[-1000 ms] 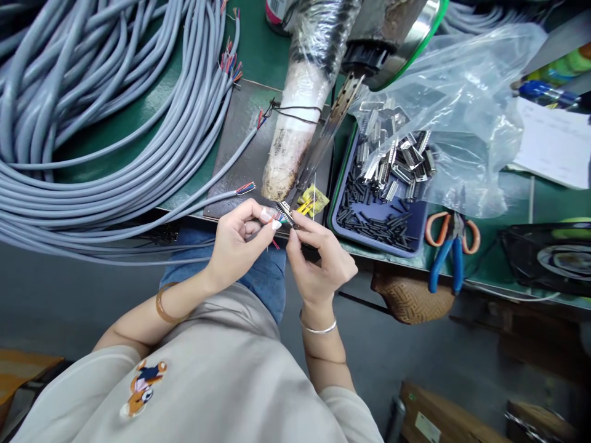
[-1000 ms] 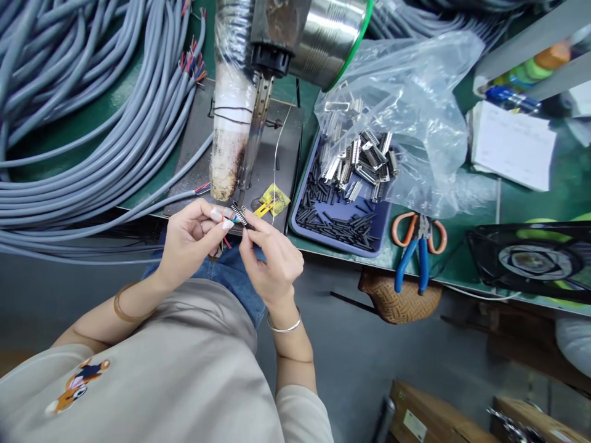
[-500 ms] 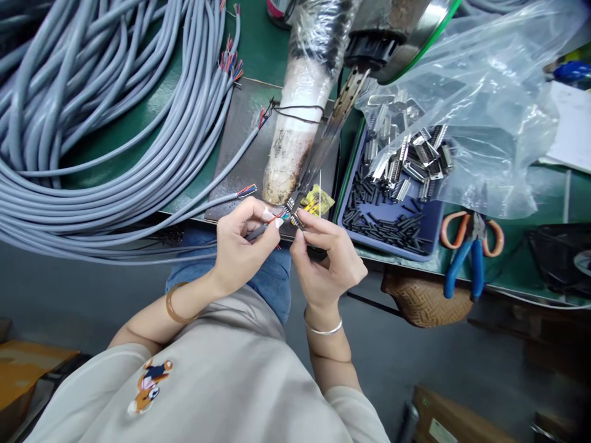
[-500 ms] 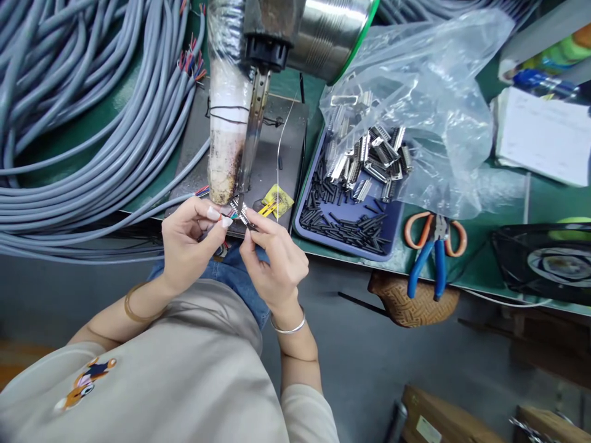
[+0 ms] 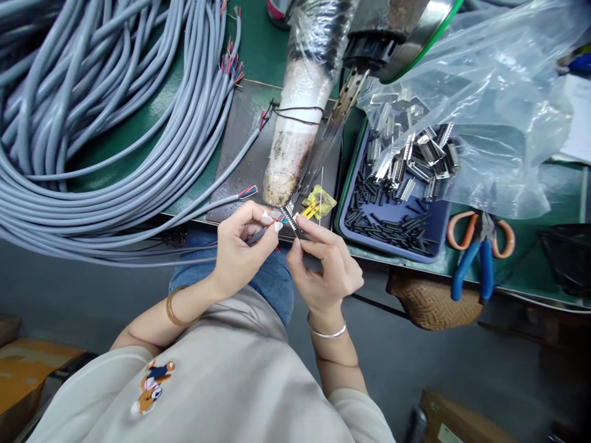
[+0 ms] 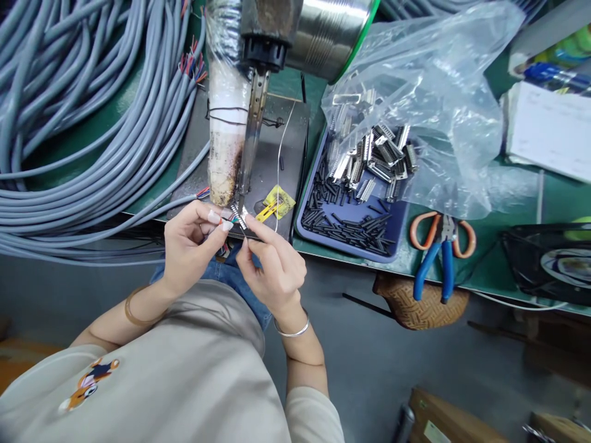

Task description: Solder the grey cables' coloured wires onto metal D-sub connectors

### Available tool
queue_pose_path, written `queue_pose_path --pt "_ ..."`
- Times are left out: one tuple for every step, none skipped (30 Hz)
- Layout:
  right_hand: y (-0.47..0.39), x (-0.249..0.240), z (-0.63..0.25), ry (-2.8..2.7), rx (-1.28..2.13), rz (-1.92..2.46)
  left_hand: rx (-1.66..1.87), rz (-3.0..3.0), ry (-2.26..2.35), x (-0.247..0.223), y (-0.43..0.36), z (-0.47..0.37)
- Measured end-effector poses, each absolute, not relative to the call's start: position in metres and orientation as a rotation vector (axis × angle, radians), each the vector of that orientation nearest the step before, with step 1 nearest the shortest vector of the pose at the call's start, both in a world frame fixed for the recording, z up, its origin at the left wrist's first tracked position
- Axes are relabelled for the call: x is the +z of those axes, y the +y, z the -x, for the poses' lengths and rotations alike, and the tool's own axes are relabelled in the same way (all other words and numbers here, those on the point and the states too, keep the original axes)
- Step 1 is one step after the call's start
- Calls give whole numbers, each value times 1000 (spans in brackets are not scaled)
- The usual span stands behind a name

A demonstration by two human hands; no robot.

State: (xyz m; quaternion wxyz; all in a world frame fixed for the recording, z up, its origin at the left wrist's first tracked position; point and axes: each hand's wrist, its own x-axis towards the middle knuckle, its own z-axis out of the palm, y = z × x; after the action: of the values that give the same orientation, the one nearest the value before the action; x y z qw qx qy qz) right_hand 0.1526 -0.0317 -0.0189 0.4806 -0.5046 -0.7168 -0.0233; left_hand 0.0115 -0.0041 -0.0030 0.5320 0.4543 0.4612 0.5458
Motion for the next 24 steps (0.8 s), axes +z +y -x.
queue_pose_path --pt "-32 -19 -153 -1722 -25 1241 1316 -1094 1082 -3 -5 -11" --pt "-31 -19 -153 -1695 8 1253 1328 -1113 1066 -4 -6 -11" --pt "-31 -18 -153 -1674 35 1260 1336 -1140 1057 -4 -6 -11" --pt "-31 -18 -153 -1664 51 1263 1339 -1172 1056 -4 -7 -11" --pt "-30 -17 -153 -1663 56 1260 1343 -1204 1062 -5 -7 -10" --pt "-30 -16 -153 -1671 54 1256 1350 -1236 1072 -5 -7 -10" --pt "-29 -16 -153 -1681 46 1255 1355 -1266 1084 -6 -8 -9" --pt "-29 -15 -153 -1688 35 1255 1356 -1297 1093 -7 -7 -9" --pt "-28 -15 -153 -1691 26 1257 1354 -1327 1102 -8 -7 -9" --pt "-27 -15 -153 -1690 20 1260 1348 -1354 1111 -8 -7 -8" --pt "-26 -16 -153 -1686 17 1261 1339 -1375 1121 -9 -6 -8" --pt "-25 -16 -152 -1681 16 1259 1334 -1389 1129 -9 -5 -8" --pt "-24 -16 -152 -1676 19 1253 1337 -1397 1136 -9 -4 -8" --pt "-23 -16 -152 -1672 23 1246 1349 -1403 1138 -9 -3 -8" --pt "-22 -15 -151 -1670 28 1240 1364 -1408 1140 -9 -3 -8" --pt "-21 -15 -151 -1667 31 1235 1379 -1414 1142 -8 -2 -8" --pt "-21 -14 -151 -1665 34 1234 1392 -1419 1145 -8 -2 -8" --pt "-20 -13 -150 -1662 33 1236 1403 -1423 1146 -8 -1 -8" --pt "-20 -12 -150 -1661 33 1241 1411 -1423 1148 -7 -1 -8" --pt "-20 -11 -150 -1663 31 1245 1418 -1422 1148 -7 -1 -8" --pt "-21 -11 -150 -1668 27 1249 1420 -1417 1145 -7 -1 -8" --pt "-22 -12 -150 -1676 19 1252 1416 -1410 1142 -6 -1 -7" --pt "-23 -12 -150 -1687 5 1251 1402 -1398 1139 -6 -1 -7" --pt "-25 -13 -150 -1701 -13 1247 1380 -1383 1139 -6 -2 -7"
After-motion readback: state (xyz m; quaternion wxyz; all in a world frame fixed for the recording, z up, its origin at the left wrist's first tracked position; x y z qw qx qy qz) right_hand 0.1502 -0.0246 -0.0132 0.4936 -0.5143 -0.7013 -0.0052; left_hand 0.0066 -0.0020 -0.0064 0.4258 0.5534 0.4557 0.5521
